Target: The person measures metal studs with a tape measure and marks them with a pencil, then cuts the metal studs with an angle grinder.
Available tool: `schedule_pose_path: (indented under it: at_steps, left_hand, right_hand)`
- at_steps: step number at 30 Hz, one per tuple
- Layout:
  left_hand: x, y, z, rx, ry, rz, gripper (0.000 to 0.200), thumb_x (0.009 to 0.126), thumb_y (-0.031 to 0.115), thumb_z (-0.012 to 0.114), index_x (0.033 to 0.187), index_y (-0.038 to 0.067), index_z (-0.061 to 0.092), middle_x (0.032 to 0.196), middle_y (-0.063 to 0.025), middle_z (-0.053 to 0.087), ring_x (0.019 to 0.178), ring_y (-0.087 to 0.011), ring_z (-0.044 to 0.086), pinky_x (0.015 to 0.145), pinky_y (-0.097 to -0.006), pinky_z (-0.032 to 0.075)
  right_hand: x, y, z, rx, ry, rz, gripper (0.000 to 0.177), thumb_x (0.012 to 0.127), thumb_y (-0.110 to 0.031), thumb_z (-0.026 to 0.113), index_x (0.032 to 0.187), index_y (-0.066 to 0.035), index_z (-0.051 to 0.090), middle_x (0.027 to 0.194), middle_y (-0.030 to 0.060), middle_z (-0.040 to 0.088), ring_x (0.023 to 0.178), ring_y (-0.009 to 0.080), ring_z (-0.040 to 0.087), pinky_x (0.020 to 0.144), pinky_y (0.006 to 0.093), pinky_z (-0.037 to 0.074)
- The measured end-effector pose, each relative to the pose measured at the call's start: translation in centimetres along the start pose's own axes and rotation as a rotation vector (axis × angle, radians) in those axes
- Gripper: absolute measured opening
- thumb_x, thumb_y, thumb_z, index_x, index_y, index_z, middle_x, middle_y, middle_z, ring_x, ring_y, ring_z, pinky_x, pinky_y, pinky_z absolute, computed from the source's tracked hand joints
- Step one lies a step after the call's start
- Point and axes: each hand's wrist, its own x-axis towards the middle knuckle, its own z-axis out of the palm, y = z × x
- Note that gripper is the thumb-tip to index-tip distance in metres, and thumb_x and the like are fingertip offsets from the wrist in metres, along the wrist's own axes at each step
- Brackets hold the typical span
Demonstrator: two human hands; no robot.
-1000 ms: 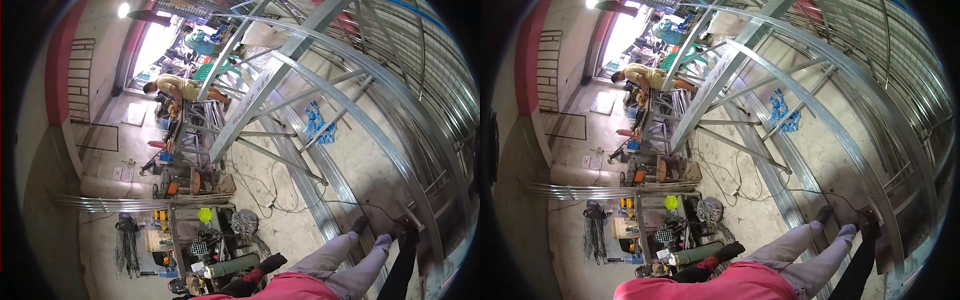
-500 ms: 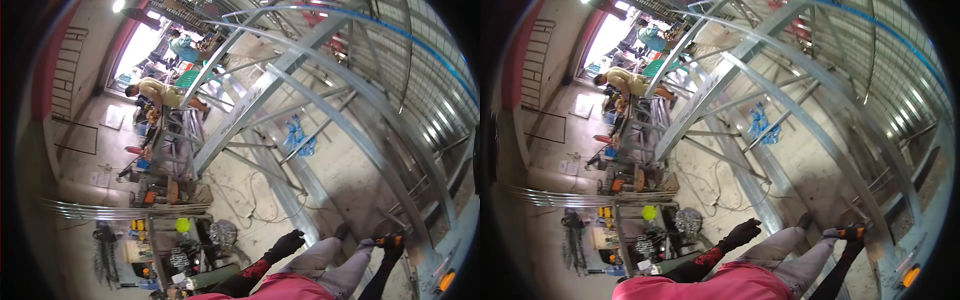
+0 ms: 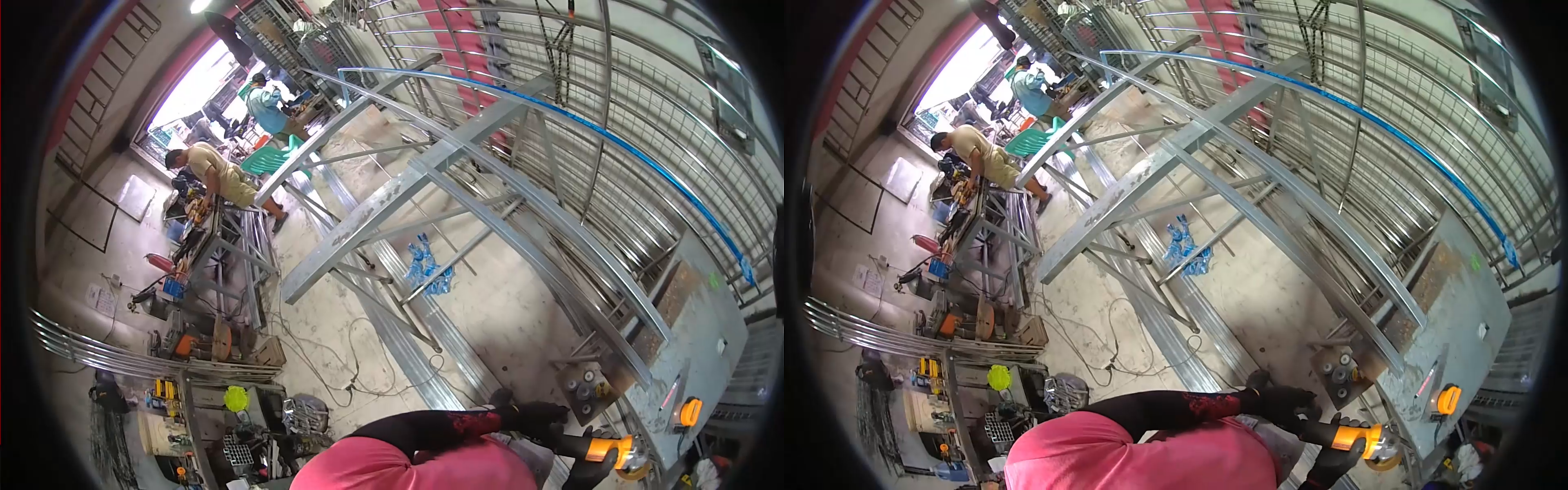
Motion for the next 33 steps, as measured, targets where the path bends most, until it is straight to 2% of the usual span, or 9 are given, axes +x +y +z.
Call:
schedule_pose_path:
  at_steps: [2, 5, 8, 12, 16, 19, 22, 31, 33]
  left_hand:
    - [1.5, -1.1, 2.7, 0.093, 0.15, 0.256, 0.05, 0.09, 0.039, 0.077, 0.119, 0.0, 0.063, 0.112, -0.0163, 0.072, 0.101, -0.0291, 0.07, 0.086, -0.0417, 0.056]
    - [0.8, 11.5, -0.3, -0.414, -0.244, -0.151, 0.04, 0.094, 0.033, 0.076, 0.119, 0.006, 0.062, 0.089, -0.0013, 0.07, 0.073, -0.0075, 0.061, 0.065, -0.0292, 0.054]
    - [1.1, 16.9, -0.8, -0.377, -0.105, -0.224, 0.041, 0.096, 0.037, 0.072, 0.123, 0.008, 0.062, 0.084, 0.0002, 0.07, 0.066, -0.0063, 0.063, 0.059, -0.0265, 0.052]
    - [4.1, 16.4, 2.7, 0.104, 0.276, -0.104, 0.046, 0.097, 0.034, 0.071, 0.125, 0.002, 0.054, 0.085, -0.0078, 0.07, 0.072, -0.0211, 0.071, 0.062, -0.0359, 0.055]
    - [4.0, 17.9, 4.2, 0.127, 0.252, -0.176, 0.046, 0.099, 0.03, 0.068, 0.133, 0.002, 0.053, 0.097, -0.0136, 0.071, 0.081, -0.0212, 0.073, 0.072, -0.0372, 0.058]
    - [2.8, 17.0, 4.1, -1.158, -0.083, -0.283, 0.04, 0.099, 0.006, 0.06, 0.138, 0.004, 0.052, 0.111, -0.016, 0.068, 0.098, -0.0234, 0.071, 0.09, -0.0355, 0.059]
    - [3.4, 14.3, 4.9, -0.365, -0.135, 0.229, 0.031, 0.099, 0.003, 0.059, 0.129, 0.003, 0.058, 0.107, -0.0101, 0.067, 0.094, -0.0177, 0.067, 0.085, -0.0321, 0.058]
    - [6.3, 19.1, 9.1, -0.553, 0.021, -0.07, 0.038, 0.095, 0.004, 0.061, 0.133, 0.001, 0.056, 0.099, -0.0014, 0.066, 0.083, -0.009, 0.061, 0.076, -0.025, 0.051]
    - [5.5, 17.4, 9.1, -0.552, -0.065, -0.269, 0.037, 0.096, 0.008, 0.067, 0.132, 0.003, 0.059, 0.113, -0.0061, 0.07, 0.1, -0.013, 0.065, 0.082, -0.0262, 0.052]
  right_hand:
    - [0.5, -2.8, 0.8, 0.007, -0.122, -0.02, 0.051, 0.103, -0.039, 0.058, 0.136, -0.002, 0.051, 0.13, 0.015, 0.061, 0.119, 0.0321, 0.061, 0.11, 0.0563, 0.049]
    - [1.6, -5.6, 2.7, -1.249, -0.151, -0.472, 0.045, 0.101, -0.026, 0.066, 0.135, -0.002, 0.052, 0.122, 0.0131, 0.062, 0.113, 0.0286, 0.063, 0.102, 0.0524, 0.056]
    - [3.3, -5.2, -2.4, -1.593, -0.076, -0.729, 0.057, 0.095, -0.042, 0.071, 0.135, -0.003, 0.058, 0.131, 0.0187, 0.061, 0.124, 0.0393, 0.06, 0.107, 0.0542, 0.049]
    - [4.1, -9.4, 9.0, -0.289, 0.054, -0.05, 0.035, 0.097, -0.027, 0.071, 0.122, -0.006, 0.061, 0.106, 0.0017, 0.067, 0.098, 0.0108, 0.065, 0.087, 0.0299, 0.053]
    - [4.9, -10.3, 6.8, -0.352, 0.017, -0.051, 0.043, 0.094, -0.03, 0.075, 0.125, -0.004, 0.06, 0.104, 0.0038, 0.067, 0.097, 0.0139, 0.066, 0.09, 0.0325, 0.054]
    - [4.3, -12.2, 5.0, 0.019, -0.142, 0.192, 0.05, 0.092, -0.031, 0.076, 0.128, -0.004, 0.058, 0.107, 0.0073, 0.068, 0.098, 0.0196, 0.067, 0.095, 0.0382, 0.056]
    - [5.6, -12.8, 3.9, 0.497, -0.518, 0.246, 0.054, 0.092, -0.033, 0.076, 0.132, -0.004, 0.055, 0.111, 0.01, 0.066, 0.099, 0.0251, 0.068, 0.099, 0.0435, 0.057]
    - [4.3, -17.0, 1.4, -0.235, -0.127, 0.19, 0.052, 0.097, -0.036, 0.073, 0.133, -0.007, 0.05, 0.117, 0.0104, 0.063, 0.113, 0.0282, 0.069, 0.1, 0.0478, 0.058]
    - [4.4, -15.4, -0.3, 0.158, -0.105, 0.345, 0.052, 0.095, -0.033, 0.075, 0.132, -0.007, 0.049, 0.118, 0.0112, 0.064, 0.108, 0.0273, 0.069, 0.095, 0.0458, 0.06]
